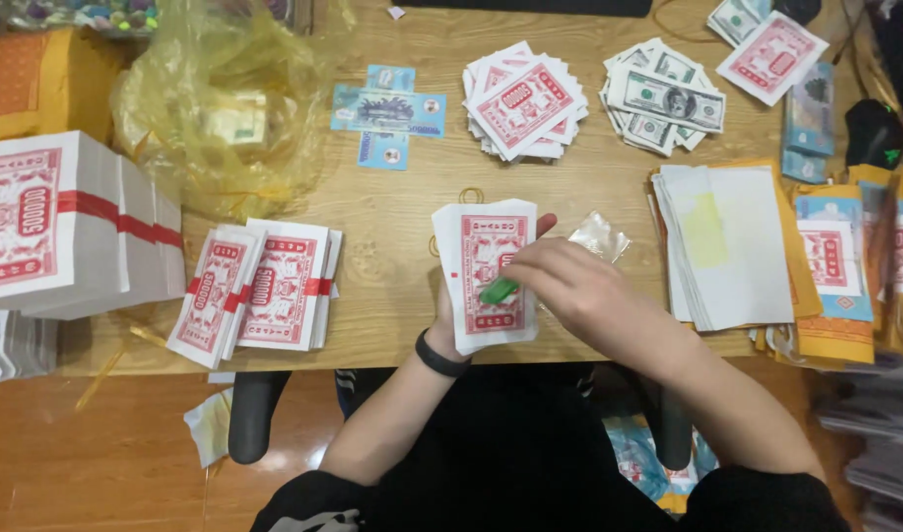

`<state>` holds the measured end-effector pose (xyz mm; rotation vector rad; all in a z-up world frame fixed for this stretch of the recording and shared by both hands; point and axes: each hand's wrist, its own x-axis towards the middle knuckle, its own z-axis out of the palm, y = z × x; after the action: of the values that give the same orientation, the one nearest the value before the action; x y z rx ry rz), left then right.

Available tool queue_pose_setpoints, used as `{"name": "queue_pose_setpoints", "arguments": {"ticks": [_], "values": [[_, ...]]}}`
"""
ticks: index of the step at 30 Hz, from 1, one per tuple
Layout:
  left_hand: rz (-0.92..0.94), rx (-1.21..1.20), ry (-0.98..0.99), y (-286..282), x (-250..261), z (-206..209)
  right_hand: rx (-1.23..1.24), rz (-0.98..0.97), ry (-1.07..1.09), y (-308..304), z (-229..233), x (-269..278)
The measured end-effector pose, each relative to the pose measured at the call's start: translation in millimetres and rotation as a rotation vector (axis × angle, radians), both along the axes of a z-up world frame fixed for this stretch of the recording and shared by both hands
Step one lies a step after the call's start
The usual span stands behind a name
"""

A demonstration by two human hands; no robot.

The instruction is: The person repeatedly stacks small paper money sheets, aligns them, and secures each bundle with a rubber band. The person also uses a green eraser-like tool to rub the edges of the stacks. The person briefly types on a keyboard at the end.

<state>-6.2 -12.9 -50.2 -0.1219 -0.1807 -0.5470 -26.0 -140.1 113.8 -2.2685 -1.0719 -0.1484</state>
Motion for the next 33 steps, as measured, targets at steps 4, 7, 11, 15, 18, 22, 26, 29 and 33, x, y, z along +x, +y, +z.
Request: {"name": "queue_pose_setpoints", "arguments": {"ticks": [4, 7, 11, 15, 18, 22, 26, 29, 33], "values": [[-0.077, -0.004, 0.031, 5, -13, 15, -0.257, 0.201, -0.532, 2, -12, 1], [0.048, 0.134, 0.157, 1, -4, -15, -0.221, 0.157, -0.507, -1, -37, 9], [0.300, 0.803, 0.340, 7, -4, 26, 0.001, -0.182, -0.129, 10, -69, 7], [0.255, 0.613, 0.401, -2, 3, 16, 0.212, -0.310, 0.278, 4, -62, 14], [0.028, 0.204, 0.277, -3, 13, 7, 0.095, -0.244, 0.336, -2, -38, 18], [0.053, 0.172, 0.290, -5, 18, 4, -0.194, 0.069, -0.191, 0, 10, -1], [0.091, 0.148, 0.298, 1, 13, 0, -0.285, 0.224, -0.503, 10, -16, 3], [0.106, 0.128, 0.305, 2, 5, -6, -0.254, 0.028, -0.437, 12, -36, 8], [0.114, 0.099, 0.312, -6, 18, -6, -0.070, -0.198, -0.123, 26, -53, 7]]}}
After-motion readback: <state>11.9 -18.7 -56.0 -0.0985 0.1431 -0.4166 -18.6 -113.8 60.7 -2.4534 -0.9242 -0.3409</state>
